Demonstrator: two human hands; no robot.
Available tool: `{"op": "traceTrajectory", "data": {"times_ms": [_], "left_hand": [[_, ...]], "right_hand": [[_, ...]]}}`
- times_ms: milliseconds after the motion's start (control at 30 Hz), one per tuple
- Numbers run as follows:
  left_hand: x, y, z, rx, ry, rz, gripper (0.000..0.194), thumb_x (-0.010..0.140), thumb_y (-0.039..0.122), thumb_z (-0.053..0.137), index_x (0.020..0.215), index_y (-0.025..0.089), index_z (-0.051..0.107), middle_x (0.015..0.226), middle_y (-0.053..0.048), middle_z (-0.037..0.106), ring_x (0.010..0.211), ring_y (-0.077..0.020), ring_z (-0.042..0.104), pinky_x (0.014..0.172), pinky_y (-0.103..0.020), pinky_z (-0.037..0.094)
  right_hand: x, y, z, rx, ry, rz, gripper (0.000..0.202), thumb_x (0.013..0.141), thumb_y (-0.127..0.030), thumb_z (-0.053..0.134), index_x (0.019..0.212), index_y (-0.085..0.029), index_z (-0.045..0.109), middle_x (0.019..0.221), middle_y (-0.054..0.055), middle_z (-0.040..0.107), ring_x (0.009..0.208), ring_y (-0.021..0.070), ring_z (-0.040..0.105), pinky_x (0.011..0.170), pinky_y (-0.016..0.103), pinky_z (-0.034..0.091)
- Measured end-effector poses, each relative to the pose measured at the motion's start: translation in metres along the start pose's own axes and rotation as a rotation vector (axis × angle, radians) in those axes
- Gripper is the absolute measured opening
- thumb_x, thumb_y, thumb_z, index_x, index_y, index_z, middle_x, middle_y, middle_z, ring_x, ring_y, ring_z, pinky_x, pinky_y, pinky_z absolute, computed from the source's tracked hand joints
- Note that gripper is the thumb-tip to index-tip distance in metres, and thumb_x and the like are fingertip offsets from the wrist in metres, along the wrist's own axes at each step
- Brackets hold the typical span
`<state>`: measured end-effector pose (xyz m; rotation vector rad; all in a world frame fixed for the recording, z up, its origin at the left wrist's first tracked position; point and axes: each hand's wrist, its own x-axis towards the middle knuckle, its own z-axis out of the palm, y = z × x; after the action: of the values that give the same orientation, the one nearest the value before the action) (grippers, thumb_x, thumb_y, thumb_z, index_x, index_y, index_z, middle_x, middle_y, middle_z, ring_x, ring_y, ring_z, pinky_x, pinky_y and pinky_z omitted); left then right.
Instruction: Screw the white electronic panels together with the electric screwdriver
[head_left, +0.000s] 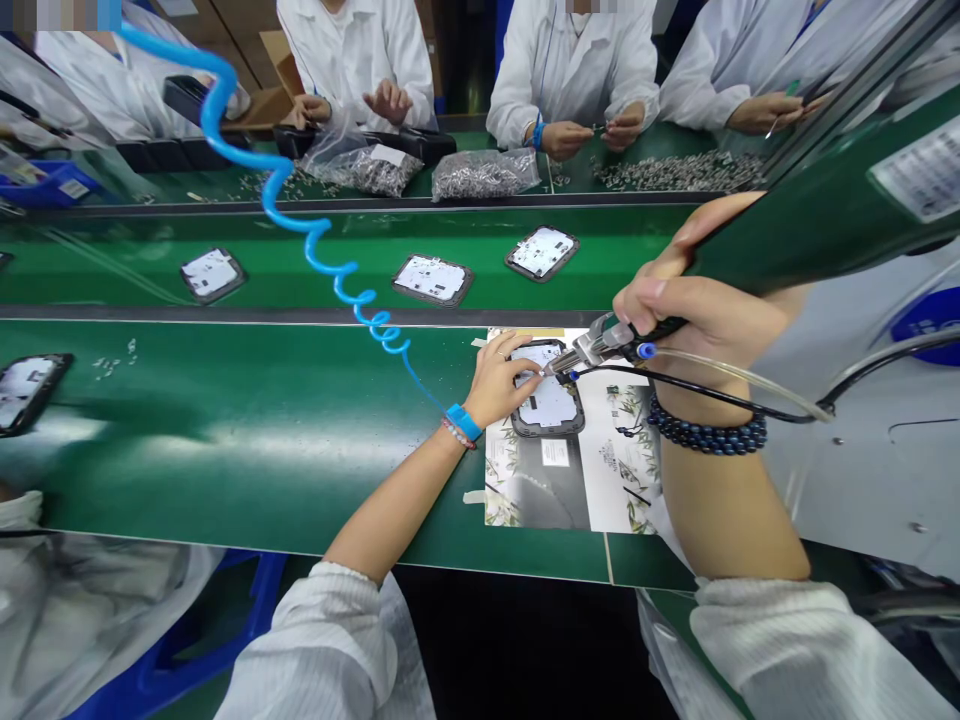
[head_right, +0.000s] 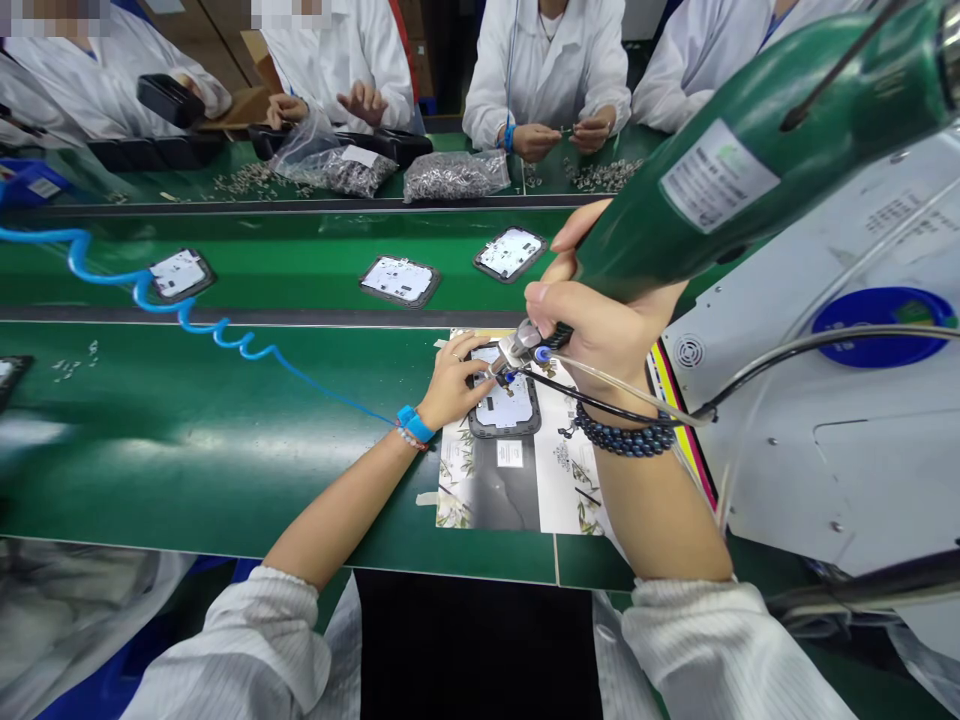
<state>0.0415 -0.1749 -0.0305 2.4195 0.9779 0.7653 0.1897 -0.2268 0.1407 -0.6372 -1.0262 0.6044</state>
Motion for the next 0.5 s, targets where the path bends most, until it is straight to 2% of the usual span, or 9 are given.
{"op": "traceTrajectory", "data": {"times_ms": [100, 300, 500], "left_hand": [[0.0, 0.001, -0.001, 0.003, 0.0, -0.022, 0.014, 0.087, 0.032, 0.072, 0.098, 0.026, 0.076, 0.141, -0.005, 0.059, 0.141, -0.0297, 0.04, 0.119, -0.051, 0.031], [-0.002, 0.001, -0.001, 0.036, -0.081, -0.076, 0.041, 0.079, 0.039, 0.079, 0.117, 0.026, 0.072, 0.15, -0.007, 0.05, 0.145, -0.0329, 0.035, 0.119, -0.052, 0.03], [-0.002, 0.0, 0.0, 0.042, -0.088, -0.078, 0.042, 0.079, 0.038, 0.078, 0.118, 0.027, 0.072, 0.15, -0.006, 0.049, 0.144, -0.0331, 0.036, 0.119, -0.051, 0.03]], "right_hand": [[0.0, 0.004, -0.003, -0.01, -0.012, -0.002, 0.025, 0.057, -0.002, 0.062, 0.075, -0.019, 0.059, 0.049, -0.008, 0.051, 0.035, 0.0083, 0.037, 0.038, 0.027, 0.029], [0.007, 0.021, -0.013, -0.036, 0.029, -0.001, 0.023, 0.055, -0.002, 0.061, 0.071, -0.019, 0.062, 0.046, -0.007, 0.051, 0.033, 0.0078, 0.036, 0.035, 0.026, 0.026], [0.009, 0.03, -0.017, -0.079, 0.021, -0.003, 0.025, 0.056, -0.004, 0.062, 0.072, -0.023, 0.061, 0.046, -0.006, 0.047, 0.035, 0.0093, 0.032, 0.04, 0.03, 0.026]]}}
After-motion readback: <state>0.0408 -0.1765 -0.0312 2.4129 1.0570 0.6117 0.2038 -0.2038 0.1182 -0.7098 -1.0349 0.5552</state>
